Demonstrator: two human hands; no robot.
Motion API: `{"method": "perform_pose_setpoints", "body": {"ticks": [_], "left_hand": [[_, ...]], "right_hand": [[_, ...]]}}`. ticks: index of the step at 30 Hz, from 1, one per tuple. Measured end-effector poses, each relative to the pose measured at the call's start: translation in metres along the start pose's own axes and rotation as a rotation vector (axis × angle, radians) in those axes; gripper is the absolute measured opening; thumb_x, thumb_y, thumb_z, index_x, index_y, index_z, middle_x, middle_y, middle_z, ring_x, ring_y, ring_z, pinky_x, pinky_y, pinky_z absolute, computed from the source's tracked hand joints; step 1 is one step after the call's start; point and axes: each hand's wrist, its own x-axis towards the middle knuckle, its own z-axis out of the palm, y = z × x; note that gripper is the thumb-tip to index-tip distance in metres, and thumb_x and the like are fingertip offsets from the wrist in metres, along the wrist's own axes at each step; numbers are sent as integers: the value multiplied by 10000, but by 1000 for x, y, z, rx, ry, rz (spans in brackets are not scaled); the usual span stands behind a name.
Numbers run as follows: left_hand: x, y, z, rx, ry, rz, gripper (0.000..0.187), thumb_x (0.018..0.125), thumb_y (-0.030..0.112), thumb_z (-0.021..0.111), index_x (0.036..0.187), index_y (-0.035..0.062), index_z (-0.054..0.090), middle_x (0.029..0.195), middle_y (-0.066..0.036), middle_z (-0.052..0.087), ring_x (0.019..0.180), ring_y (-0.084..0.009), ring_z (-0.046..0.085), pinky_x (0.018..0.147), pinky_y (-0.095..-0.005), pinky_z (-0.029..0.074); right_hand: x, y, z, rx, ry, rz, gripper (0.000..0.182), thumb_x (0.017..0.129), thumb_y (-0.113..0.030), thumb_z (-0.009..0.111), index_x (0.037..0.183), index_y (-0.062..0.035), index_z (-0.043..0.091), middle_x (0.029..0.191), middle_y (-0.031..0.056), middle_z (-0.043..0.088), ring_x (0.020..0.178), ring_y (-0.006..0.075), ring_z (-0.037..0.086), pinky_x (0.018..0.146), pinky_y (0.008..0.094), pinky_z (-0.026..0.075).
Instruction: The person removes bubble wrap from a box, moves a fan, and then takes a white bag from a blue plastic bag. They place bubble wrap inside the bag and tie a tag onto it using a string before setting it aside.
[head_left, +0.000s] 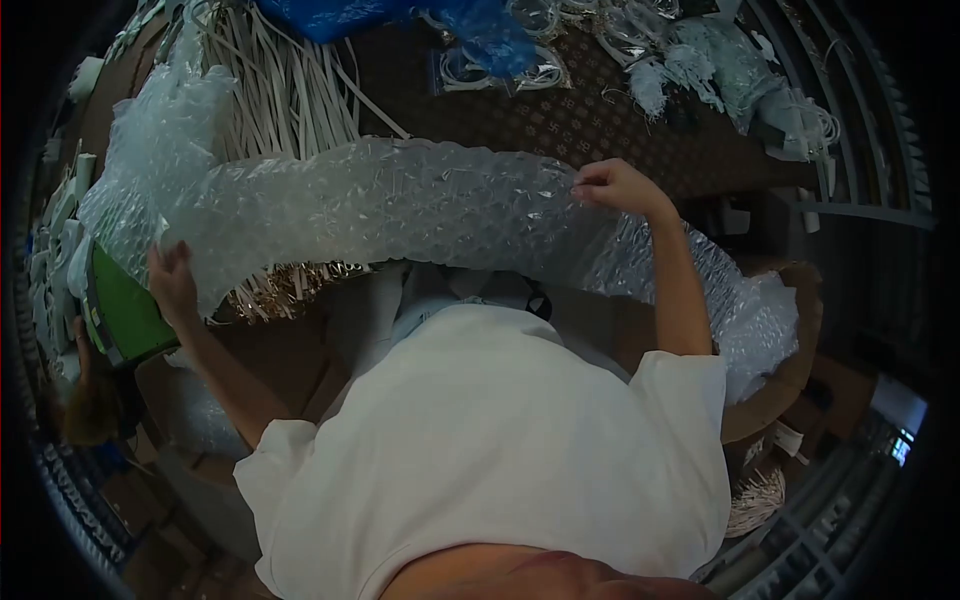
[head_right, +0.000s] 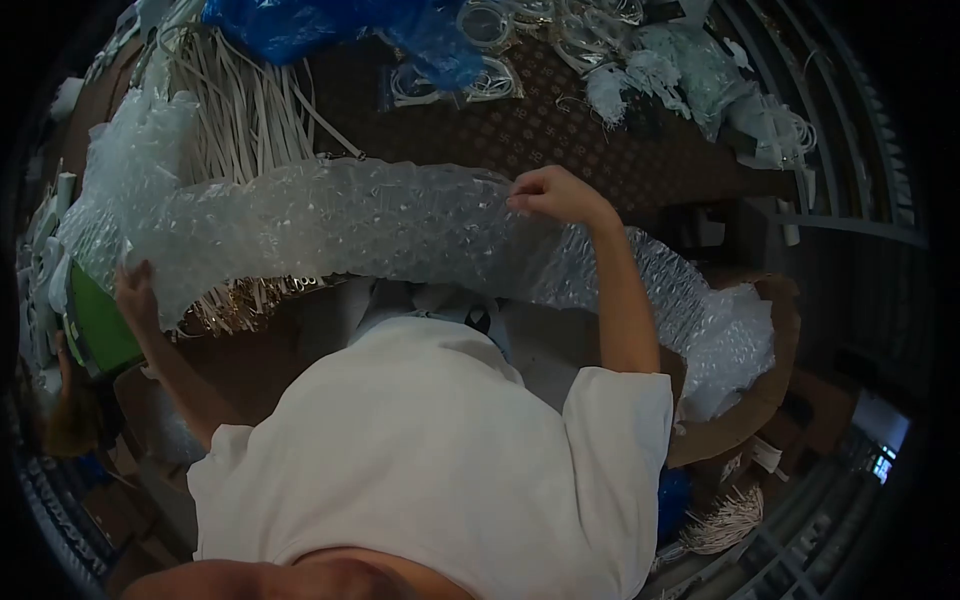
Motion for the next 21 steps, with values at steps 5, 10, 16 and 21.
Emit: {"method": "perform_pose_setpoints", "body": {"ticks": [5,10,16,21], "left_hand": [[-114,183,192,412,88,726,616,763,169,653,1289,24,367,1222,-181,437,1172,-332,387,969,-420,314],[-173,231,332,288,-747,788,379,777,204,618,1089,8,525,1008,-140,545,955,-317,521,775,-352,437],[-206,247,311,142,-1040,885,67,792,40,535,744,21,577,709,-129,544,609,-306,534,517,-355,426],[-113,189,187,420,-440,385,76,814,18,542,742,-8,549,603,-44,486,600,-93,468,567,-251,405]], "right_hand": [[-39,-10,-9,-20,0,-191,126,830,-141,586,829,-18,611,641,-15,546,577,59,469,532,235,401],[-82,-32,-10,-256,84,-465,141,821,-147,593,761,-20,596,602,32,520,521,105,463,511,246,399],[-145,6,-3,-605,606,-699,183,809,-153,592,678,-26,579,595,97,516,514,197,514,485,307,415],[-228,78,-84,-543,1115,-245,182,827,-174,561,697,-53,600,630,95,567,569,257,570,501,336,450]]}}
